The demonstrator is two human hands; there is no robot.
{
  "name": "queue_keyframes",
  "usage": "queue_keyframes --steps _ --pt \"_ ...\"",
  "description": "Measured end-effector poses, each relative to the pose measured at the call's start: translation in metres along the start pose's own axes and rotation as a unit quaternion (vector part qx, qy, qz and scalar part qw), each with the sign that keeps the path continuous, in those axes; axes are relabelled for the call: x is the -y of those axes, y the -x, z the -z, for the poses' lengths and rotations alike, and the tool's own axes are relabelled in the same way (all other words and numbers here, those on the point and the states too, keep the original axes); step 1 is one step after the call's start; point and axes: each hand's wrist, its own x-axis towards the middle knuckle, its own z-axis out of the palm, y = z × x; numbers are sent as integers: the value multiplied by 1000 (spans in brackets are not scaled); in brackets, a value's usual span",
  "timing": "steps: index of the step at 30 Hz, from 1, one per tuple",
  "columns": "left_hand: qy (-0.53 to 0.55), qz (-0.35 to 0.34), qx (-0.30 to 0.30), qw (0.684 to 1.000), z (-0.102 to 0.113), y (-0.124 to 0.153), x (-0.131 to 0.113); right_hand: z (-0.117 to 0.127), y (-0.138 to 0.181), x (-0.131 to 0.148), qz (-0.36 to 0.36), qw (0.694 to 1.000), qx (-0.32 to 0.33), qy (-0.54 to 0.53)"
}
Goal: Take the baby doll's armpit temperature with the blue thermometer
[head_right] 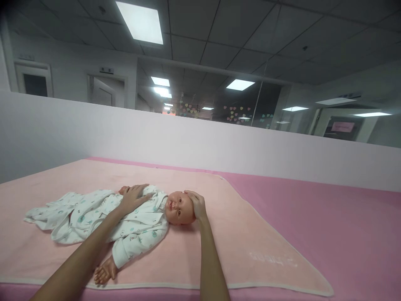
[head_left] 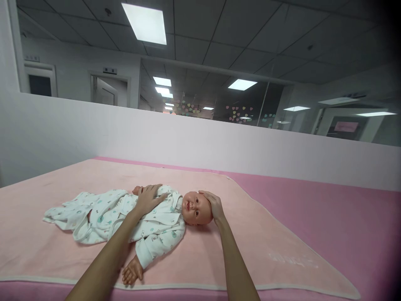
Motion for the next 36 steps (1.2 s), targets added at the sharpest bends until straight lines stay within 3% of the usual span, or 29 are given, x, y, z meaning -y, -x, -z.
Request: queue_keyframes --steps 5,8,12,14,17,20,23,26,29,33,36 --pt "114 -16 134 984 20 6 -1 2 -3 -7 28 999 -35 -15" --pt "120 -26 164 979 21 7 1 1 -5 -12 49 996 -67 -32" --pt "142 -20 129 981 11 3 5 -6 -2 -15 78 986 -149 -19" --pt "190 -16 98 977 7 0 8 -9 1 -15 117 973 -192 46" --pt "267 1 55 962 4 -2 11 -11 6 -14 191 931 -271 150" --pt "296 38 21 954 2 -3 12 -16 13 -16 296 864 -312 262" --pt "299 55 8 953 0 -5 12 -36 23 -20 464 762 -218 396" --pt "293 45 12 955 -2 -7 15 -68 34 -27 541 713 -46 442" --pt "289 24 22 957 -5 -9 18 -96 42 -31 489 738 49 463" --pt "286 24 37 957 -6 -10 20 -107 46 -30 370 796 30 479" --pt "253 42 40 966 -6 -9 20 -107 45 -27 320 803 30 501"
